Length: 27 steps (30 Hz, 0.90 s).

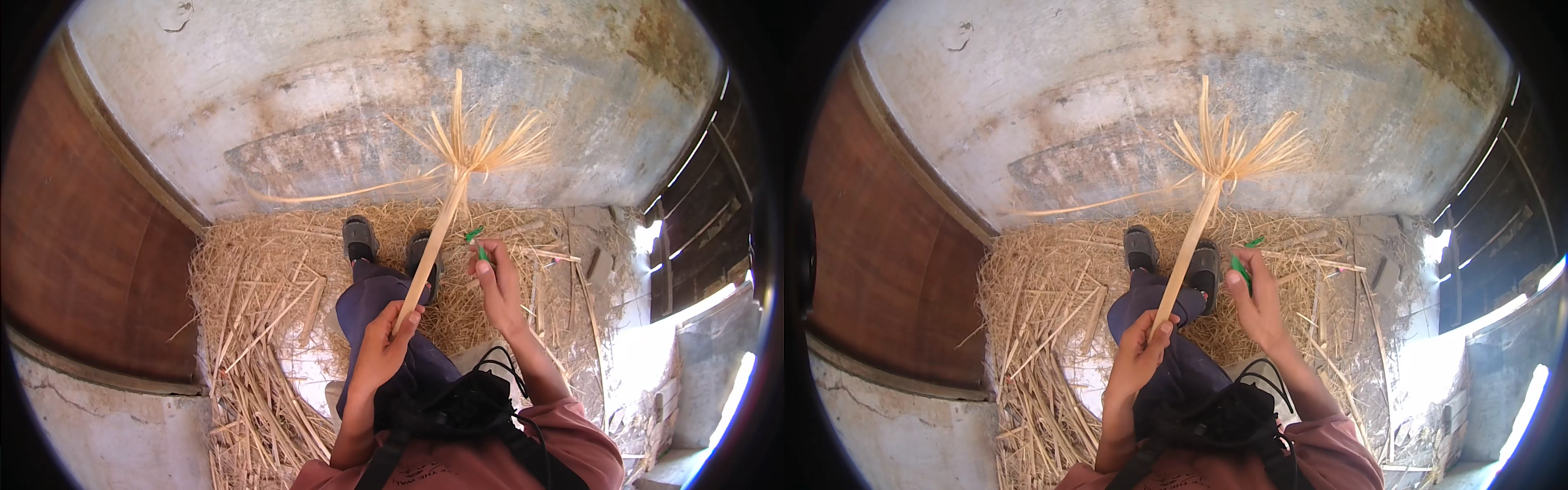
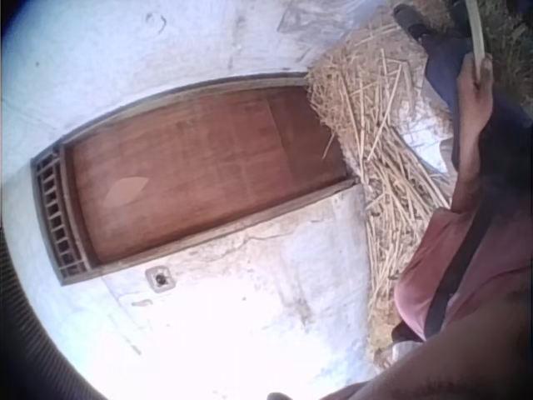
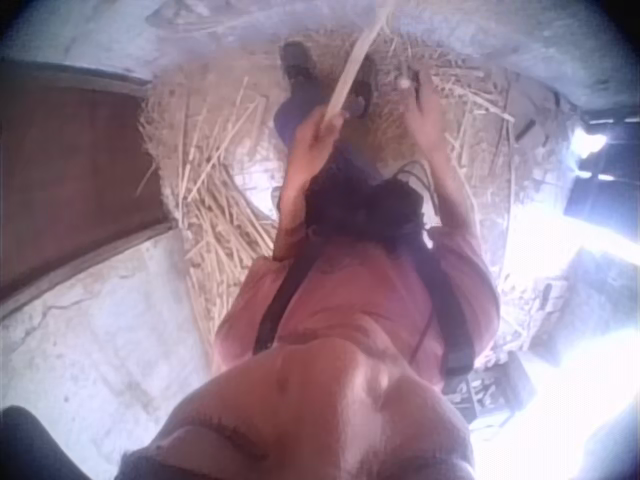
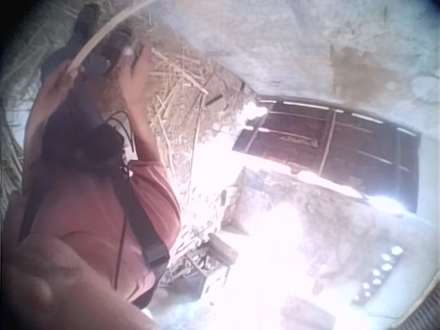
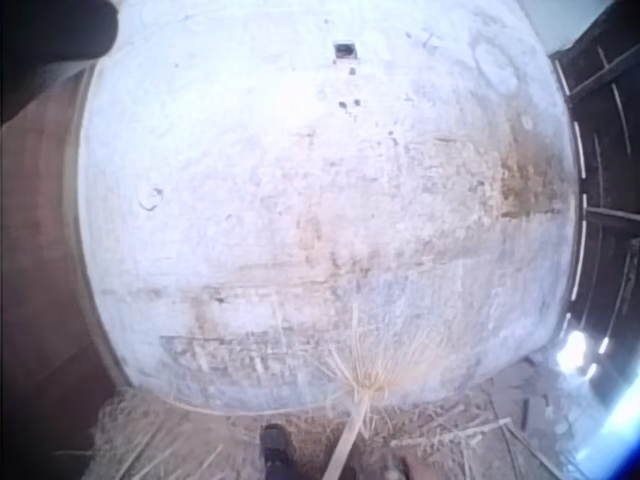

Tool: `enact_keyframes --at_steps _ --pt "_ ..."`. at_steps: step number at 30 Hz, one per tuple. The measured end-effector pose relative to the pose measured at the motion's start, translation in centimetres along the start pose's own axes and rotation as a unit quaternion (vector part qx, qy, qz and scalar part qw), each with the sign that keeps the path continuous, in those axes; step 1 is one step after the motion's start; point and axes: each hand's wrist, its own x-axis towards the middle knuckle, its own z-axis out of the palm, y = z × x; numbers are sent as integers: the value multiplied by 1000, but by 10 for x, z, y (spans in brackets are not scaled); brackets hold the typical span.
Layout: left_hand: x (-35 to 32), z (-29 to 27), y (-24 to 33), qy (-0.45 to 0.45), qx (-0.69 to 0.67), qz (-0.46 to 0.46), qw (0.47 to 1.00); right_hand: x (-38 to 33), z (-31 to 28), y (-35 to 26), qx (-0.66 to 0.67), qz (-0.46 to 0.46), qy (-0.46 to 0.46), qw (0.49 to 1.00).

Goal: The person shaves a wood stick with a utility knife, creating a frayed decorative end by slicing thin strips of wood without detaching them.

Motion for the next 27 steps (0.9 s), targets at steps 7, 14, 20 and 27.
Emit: enact_keyframes --at_steps 7,14,20,27 --pt "-4 4 19 -8 12 -17 1000 -21 3 -8 -142 -154 -99 973" --pt "-5 10 17 12 36 28 999 -20 10 -24 -219 -229 -108 942" --pt "-6 13 19 42 82 60 994 -20 10 -25 -248 -224 -92 938" --pt "-8 11 14 60 120 71 988 -14 8 -34 -265 -227 -88 933"
